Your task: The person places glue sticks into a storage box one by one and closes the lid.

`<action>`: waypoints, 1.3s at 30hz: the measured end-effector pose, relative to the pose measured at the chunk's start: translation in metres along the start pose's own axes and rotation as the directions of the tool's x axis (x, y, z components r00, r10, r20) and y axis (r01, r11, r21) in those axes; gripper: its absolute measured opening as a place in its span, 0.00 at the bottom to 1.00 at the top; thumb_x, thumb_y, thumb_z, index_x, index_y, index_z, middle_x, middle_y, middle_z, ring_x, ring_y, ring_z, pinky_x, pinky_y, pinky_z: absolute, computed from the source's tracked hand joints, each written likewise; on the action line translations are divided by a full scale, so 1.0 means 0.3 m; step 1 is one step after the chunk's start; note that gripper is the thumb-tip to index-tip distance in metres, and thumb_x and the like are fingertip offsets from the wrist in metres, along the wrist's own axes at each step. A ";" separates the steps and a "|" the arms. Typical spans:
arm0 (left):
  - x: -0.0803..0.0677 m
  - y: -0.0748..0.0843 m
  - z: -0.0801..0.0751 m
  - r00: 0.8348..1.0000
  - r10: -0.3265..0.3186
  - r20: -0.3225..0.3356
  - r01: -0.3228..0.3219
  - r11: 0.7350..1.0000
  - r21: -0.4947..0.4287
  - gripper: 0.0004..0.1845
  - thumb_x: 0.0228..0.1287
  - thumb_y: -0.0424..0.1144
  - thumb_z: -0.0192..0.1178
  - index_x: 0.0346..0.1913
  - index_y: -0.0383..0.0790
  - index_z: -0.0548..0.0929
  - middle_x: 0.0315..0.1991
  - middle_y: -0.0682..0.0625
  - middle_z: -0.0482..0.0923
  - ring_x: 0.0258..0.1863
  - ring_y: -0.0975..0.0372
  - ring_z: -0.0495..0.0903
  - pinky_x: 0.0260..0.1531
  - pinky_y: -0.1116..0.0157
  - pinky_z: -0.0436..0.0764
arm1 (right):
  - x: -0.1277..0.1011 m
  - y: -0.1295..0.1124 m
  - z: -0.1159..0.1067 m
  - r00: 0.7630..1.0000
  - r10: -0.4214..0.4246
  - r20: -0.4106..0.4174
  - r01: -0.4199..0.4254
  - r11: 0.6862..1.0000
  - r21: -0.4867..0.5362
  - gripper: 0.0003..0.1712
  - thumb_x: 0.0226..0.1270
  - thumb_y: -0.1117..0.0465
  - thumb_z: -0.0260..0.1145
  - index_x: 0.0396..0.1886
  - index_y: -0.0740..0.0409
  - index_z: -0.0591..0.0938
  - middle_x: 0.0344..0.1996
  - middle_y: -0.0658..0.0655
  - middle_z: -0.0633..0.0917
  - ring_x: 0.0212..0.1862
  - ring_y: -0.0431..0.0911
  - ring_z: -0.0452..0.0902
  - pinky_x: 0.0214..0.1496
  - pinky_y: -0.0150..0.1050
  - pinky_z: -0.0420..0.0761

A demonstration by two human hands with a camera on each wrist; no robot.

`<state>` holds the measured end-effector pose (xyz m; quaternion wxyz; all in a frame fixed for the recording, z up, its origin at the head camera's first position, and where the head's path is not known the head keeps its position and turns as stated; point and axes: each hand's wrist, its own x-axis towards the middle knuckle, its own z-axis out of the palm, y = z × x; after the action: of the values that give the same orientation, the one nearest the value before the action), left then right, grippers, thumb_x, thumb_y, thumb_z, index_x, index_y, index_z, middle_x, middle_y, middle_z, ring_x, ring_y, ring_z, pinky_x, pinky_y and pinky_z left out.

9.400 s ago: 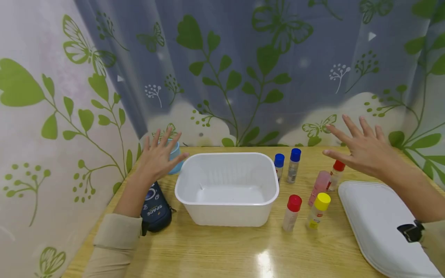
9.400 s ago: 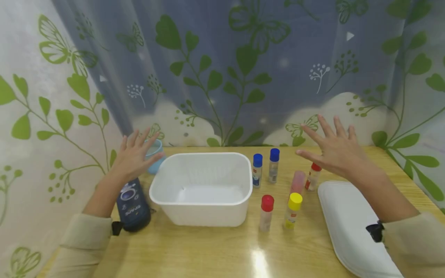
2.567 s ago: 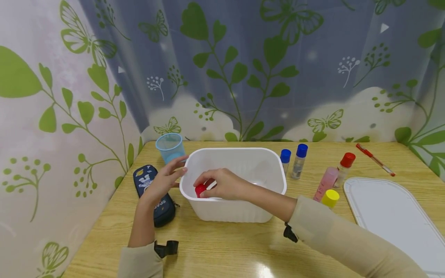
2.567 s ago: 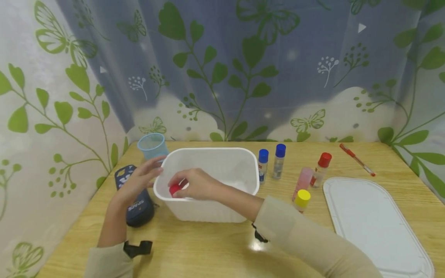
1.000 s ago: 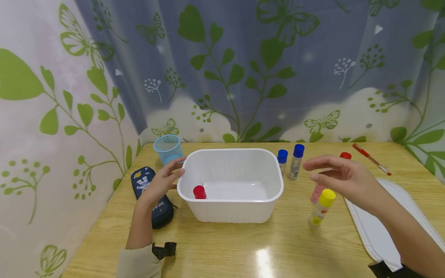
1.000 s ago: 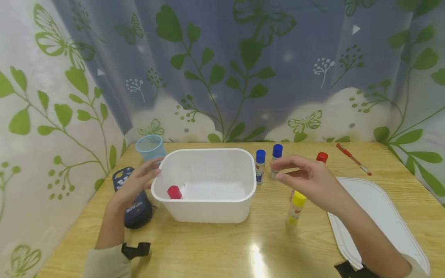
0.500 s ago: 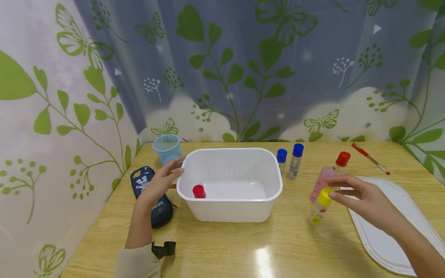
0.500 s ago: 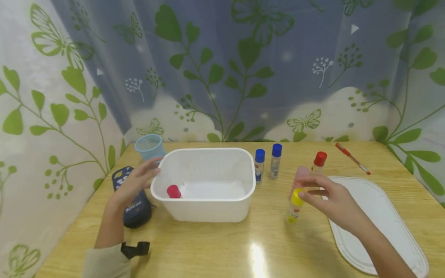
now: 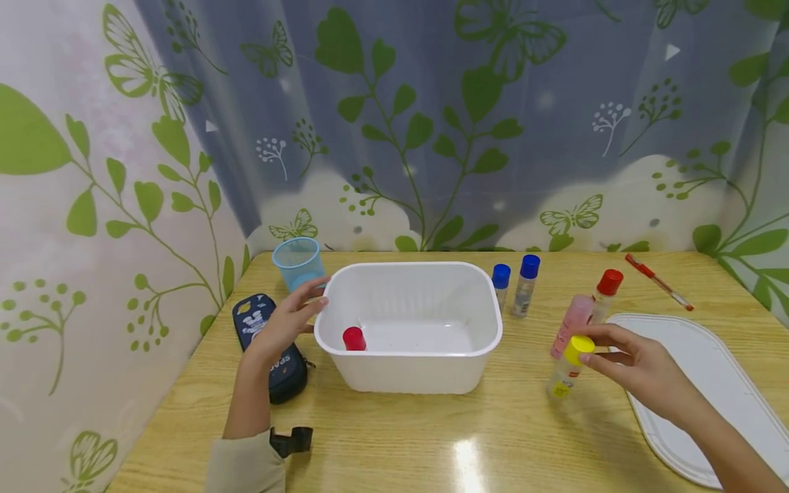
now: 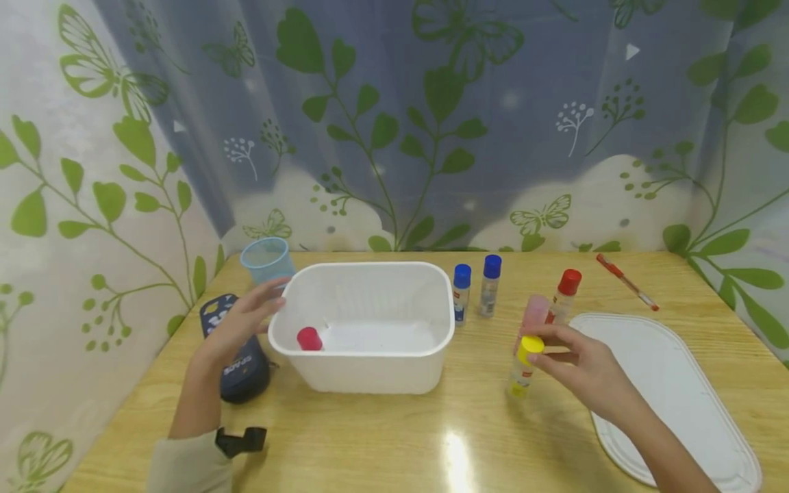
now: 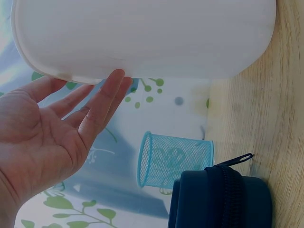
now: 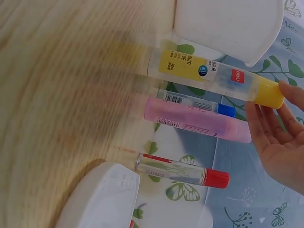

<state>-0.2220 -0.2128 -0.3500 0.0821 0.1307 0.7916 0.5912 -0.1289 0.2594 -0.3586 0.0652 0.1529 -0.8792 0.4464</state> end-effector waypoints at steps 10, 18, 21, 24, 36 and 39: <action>0.000 0.001 0.000 1.000 0.002 -0.002 -0.002 1.000 0.002 0.27 0.71 0.43 0.47 0.69 0.39 0.57 0.62 0.37 0.60 0.56 0.45 0.67 0.49 0.47 0.71 | 0.012 -0.028 -0.014 0.999 0.003 -0.036 -0.005 0.999 -0.054 0.18 0.61 0.64 0.65 0.51 0.63 0.78 0.43 0.32 0.75 0.35 0.36 0.79 0.31 0.34 0.80; 0.004 -0.002 0.000 1.000 0.003 -0.001 -0.003 1.000 0.004 0.27 0.71 0.42 0.47 0.69 0.39 0.57 0.62 0.36 0.60 0.56 0.45 0.67 0.49 0.48 0.71 | 0.056 -0.110 -0.050 0.996 -0.047 -0.073 0.042 0.997 -0.070 0.18 0.61 0.64 0.65 0.52 0.57 0.79 0.47 0.33 0.76 0.36 0.35 0.78 0.31 0.31 0.78; 0.005 -0.003 0.000 1.000 0.001 -0.003 -0.001 1.000 0.002 0.27 0.72 0.42 0.47 0.69 0.39 0.57 0.62 0.37 0.60 0.56 0.45 0.67 0.49 0.48 0.71 | 0.078 -0.148 -0.067 0.993 -0.079 -0.085 0.074 0.995 -0.063 0.19 0.61 0.66 0.65 0.52 0.56 0.79 0.44 0.37 0.79 0.35 0.37 0.79 0.31 0.30 0.77; 0.005 -0.005 -0.001 1.000 0.000 -0.004 0.000 1.000 0.000 0.27 0.72 0.42 0.47 0.69 0.39 0.56 0.62 0.37 0.59 0.56 0.45 0.67 0.49 0.48 0.71 | 0.102 -0.190 -0.080 0.987 -0.123 -0.105 0.120 0.992 -0.035 0.19 0.60 0.69 0.65 0.52 0.59 0.79 0.43 0.41 0.80 0.35 0.37 0.78 0.33 0.26 0.76; 0.005 -0.004 -0.004 1.000 0.003 0.003 -0.003 1.000 -0.008 0.27 0.71 0.43 0.47 0.69 0.39 0.57 0.63 0.37 0.59 0.57 0.45 0.66 0.48 0.49 0.72 | 0.203 -0.357 -0.094 0.970 -0.174 -0.170 0.178 0.984 0.009 0.18 0.60 0.68 0.65 0.51 0.57 0.81 0.40 0.43 0.83 0.33 0.40 0.80 0.32 0.25 0.76; 0.004 -0.005 -0.004 1.000 0.005 0.007 -0.005 1.000 -0.018 0.28 0.71 0.43 0.47 0.69 0.39 0.56 0.63 0.37 0.59 0.57 0.45 0.67 0.48 0.50 0.73 | 0.228 -0.389 -0.082 0.971 -0.178 -0.160 0.184 0.983 0.026 0.18 0.60 0.67 0.65 0.51 0.56 0.81 0.42 0.44 0.82 0.33 0.40 0.80 0.32 0.26 0.76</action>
<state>-0.2236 -0.2138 -0.3510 0.0847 0.1341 0.7858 0.5978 -0.1558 0.2001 -0.2376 0.1715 0.1981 -0.8445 0.4671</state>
